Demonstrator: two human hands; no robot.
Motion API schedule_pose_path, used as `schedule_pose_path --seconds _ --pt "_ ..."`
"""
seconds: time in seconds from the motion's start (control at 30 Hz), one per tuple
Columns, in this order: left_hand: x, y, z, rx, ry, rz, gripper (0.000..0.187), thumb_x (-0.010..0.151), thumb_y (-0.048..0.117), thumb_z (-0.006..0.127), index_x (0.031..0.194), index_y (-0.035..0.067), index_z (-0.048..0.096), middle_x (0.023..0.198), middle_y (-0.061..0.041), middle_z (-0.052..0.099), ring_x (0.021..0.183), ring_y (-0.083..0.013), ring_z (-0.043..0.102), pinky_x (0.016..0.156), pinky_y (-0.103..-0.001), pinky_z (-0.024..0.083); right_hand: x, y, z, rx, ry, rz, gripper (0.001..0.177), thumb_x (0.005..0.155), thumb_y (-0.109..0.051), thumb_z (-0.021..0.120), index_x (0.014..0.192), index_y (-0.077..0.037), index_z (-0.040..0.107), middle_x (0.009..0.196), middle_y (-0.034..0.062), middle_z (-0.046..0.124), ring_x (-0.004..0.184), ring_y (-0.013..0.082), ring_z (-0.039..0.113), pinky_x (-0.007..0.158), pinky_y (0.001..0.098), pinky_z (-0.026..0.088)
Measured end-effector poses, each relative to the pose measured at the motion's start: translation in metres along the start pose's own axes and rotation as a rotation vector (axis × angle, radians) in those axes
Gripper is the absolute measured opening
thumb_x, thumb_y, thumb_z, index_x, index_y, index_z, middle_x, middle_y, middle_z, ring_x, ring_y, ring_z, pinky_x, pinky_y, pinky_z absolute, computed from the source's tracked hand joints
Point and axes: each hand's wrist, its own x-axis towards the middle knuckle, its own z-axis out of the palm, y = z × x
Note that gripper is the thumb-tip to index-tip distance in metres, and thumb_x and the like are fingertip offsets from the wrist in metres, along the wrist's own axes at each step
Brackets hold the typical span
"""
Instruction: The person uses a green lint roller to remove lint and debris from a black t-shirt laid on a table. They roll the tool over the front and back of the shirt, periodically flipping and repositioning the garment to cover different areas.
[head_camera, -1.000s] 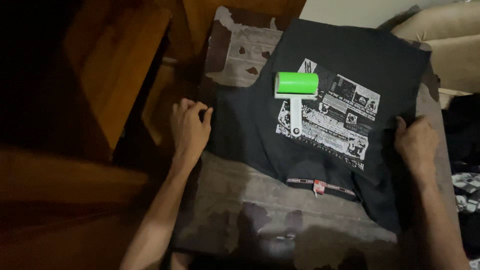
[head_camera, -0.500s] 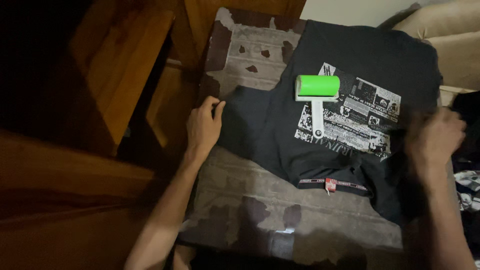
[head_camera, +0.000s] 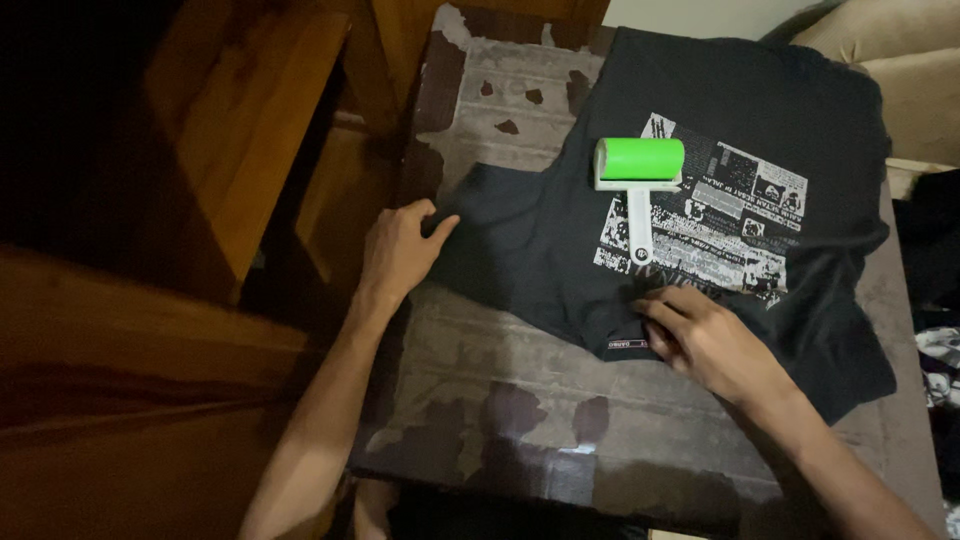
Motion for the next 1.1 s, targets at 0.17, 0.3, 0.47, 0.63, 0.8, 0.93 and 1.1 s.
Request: schedule_pose_path --seconds 0.17,0.3,0.47,0.63,0.8,0.93,1.1 --pt "-0.003 0.0 0.004 0.067 -0.048 -0.036 0.035 0.097 0.035 0.071 0.099 0.0 0.07 0.062 -0.012 0.064 0.053 -0.0267 0.066 0.054 -0.042 0.056 -0.015 0.009 -0.002 -0.003 -0.064 0.089 0.039 0.074 -0.003 0.073 0.113 -0.003 0.072 0.108 0.0118 0.067 0.092 0.0263 0.072 0.084 0.0376 0.061" --pt "-0.005 0.009 -0.002 0.158 -0.018 -0.002 0.035 0.097 0.036 0.073 0.099 0.002 0.068 0.078 -0.014 0.069 0.07 -0.0291 0.068 0.066 -0.043 0.056 -0.017 0.001 -0.013 0.112 -0.11 0.203 0.045 0.071 -0.005 0.075 0.116 -0.007 0.074 0.102 0.01 0.068 0.085 0.026 0.073 0.078 0.0382 0.062" --pt "-0.032 0.037 -0.004 -0.02 0.212 0.487 0.034 0.081 0.032 0.083 0.098 0.005 0.07 0.1 -0.011 0.071 0.093 -0.0306 0.064 0.084 -0.045 0.048 -0.006 -0.004 -0.013 0.081 -0.024 0.143 0.02 0.084 -0.016 0.075 0.1 -0.004 0.077 0.094 0.0085 0.071 0.078 0.0243 0.072 0.074 0.0382 0.06" --pt "-0.081 0.075 0.027 -0.016 -0.057 0.897 0.03 0.083 0.024 0.074 0.106 0.006 0.072 0.105 -0.006 0.066 0.099 -0.0234 0.06 0.089 -0.039 0.048 -0.001 0.002 -0.007 0.081 0.104 -0.08 0.024 0.083 -0.016 0.074 0.104 -0.005 0.077 0.098 0.0069 0.073 0.082 0.0237 0.072 0.075 0.037 0.06" --pt "-0.09 0.077 0.043 0.206 -0.147 0.942 0.011 0.094 0.012 0.067 0.103 0.007 0.071 0.1 -0.002 0.063 0.098 -0.0195 0.059 0.092 -0.037 0.049 -0.017 0.009 -0.007 0.029 0.093 -0.029 0.029 0.083 -0.014 0.073 0.109 -0.001 0.076 0.094 0.0067 0.07 0.083 0.0224 0.071 0.076 0.0354 0.061" --pt "-0.092 0.073 0.04 0.179 -0.04 0.956 0.016 0.088 0.012 0.066 0.103 0.007 0.07 0.104 -0.003 0.065 0.101 -0.0199 0.06 0.096 -0.038 0.05 -0.022 0.01 -0.006 0.01 0.075 -0.064 0.03 0.077 -0.016 0.075 0.105 -0.004 0.078 0.089 0.0064 0.071 0.081 0.0225 0.071 0.073 0.0368 0.06" --pt "-0.088 0.072 0.039 -0.059 -0.188 0.892 0.014 0.097 0.018 0.07 0.102 0.005 0.069 0.106 -0.006 0.066 0.1 -0.0233 0.061 0.09 -0.038 0.049 -0.008 0.005 -0.008 -0.001 0.003 -0.014 0.021 0.079 -0.022 0.076 0.091 -0.004 0.077 0.089 0.0112 0.075 0.07 0.0236 0.072 0.066 0.0347 0.062"
